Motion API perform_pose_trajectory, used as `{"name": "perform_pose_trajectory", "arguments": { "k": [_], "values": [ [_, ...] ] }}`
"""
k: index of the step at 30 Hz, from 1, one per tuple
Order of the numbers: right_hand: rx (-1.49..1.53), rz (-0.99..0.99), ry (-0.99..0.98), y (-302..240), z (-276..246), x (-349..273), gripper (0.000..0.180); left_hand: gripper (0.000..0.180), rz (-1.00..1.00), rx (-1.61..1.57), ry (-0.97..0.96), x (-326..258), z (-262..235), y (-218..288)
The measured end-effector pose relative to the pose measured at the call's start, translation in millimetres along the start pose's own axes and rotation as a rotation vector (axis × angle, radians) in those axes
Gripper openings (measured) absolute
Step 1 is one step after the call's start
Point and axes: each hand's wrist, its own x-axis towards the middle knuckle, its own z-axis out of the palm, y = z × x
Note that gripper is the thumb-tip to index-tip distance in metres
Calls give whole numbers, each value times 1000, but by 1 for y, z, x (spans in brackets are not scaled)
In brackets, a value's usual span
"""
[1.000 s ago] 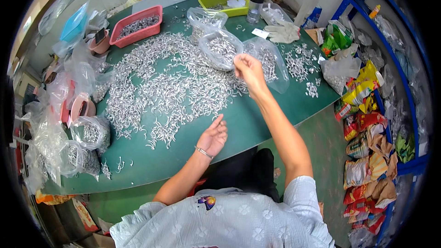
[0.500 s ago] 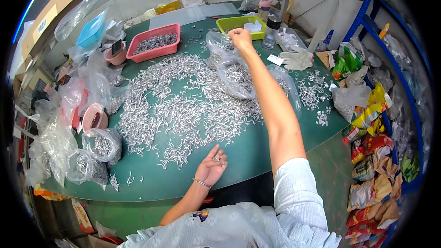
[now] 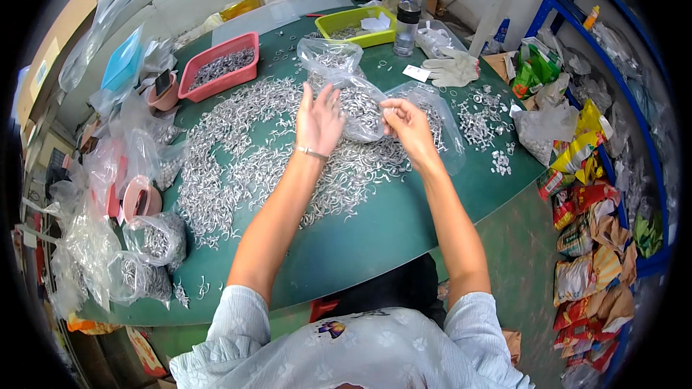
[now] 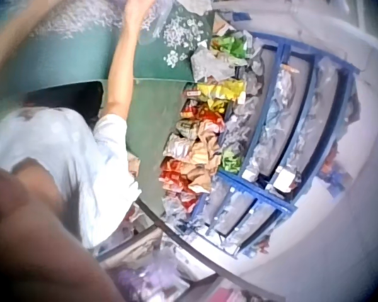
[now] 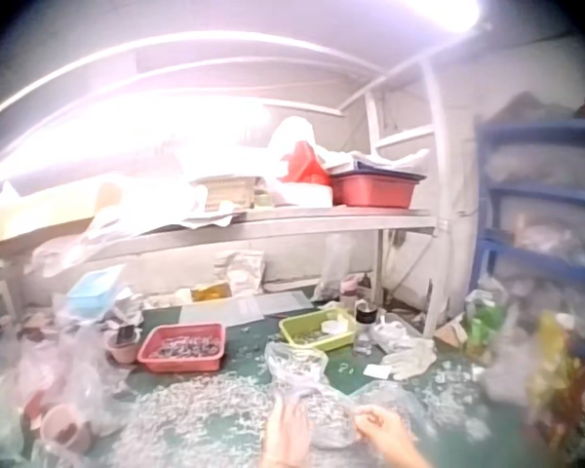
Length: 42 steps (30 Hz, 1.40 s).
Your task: The person sorts small curved metal components on a green worktable by hand, picking individual pieces from a large pile and grouping them together.
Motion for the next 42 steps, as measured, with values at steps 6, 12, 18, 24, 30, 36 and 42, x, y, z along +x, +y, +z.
{"name": "perform_pose_trajectory", "arguments": {
  "k": [6, 12, 18, 24, 30, 36, 42],
  "values": [
    [50, 33, 10, 9, -11, -12, 19, 88, 52, -14, -28, 20, -9, -7],
    [26, 78, 36, 13, -9, -5, 18, 38, 227, 587, 188, 22, -41, -11],
    [-609, -358, 178, 9, 23, 42, 14, 23, 560, 1674, 183, 35, -34, -21],
    [-1198, -368, 94, 6, 49, 77, 13, 15, 722, 1726, 224, 39, -32, -26],
    [-1470, -327, 54, 12, 58, 92, 10, 15, 732, 1718, 225, 41, -32, -23],
    [-1315, -342, 129, 18, 50, 94, 12, 18, 655, 1697, 237, 35, -34, -13],
    [-1310, -395, 70, 20, 56, 95, 15, 19, 576, 1492, 289, 37, -41, -11]
  ]
}}
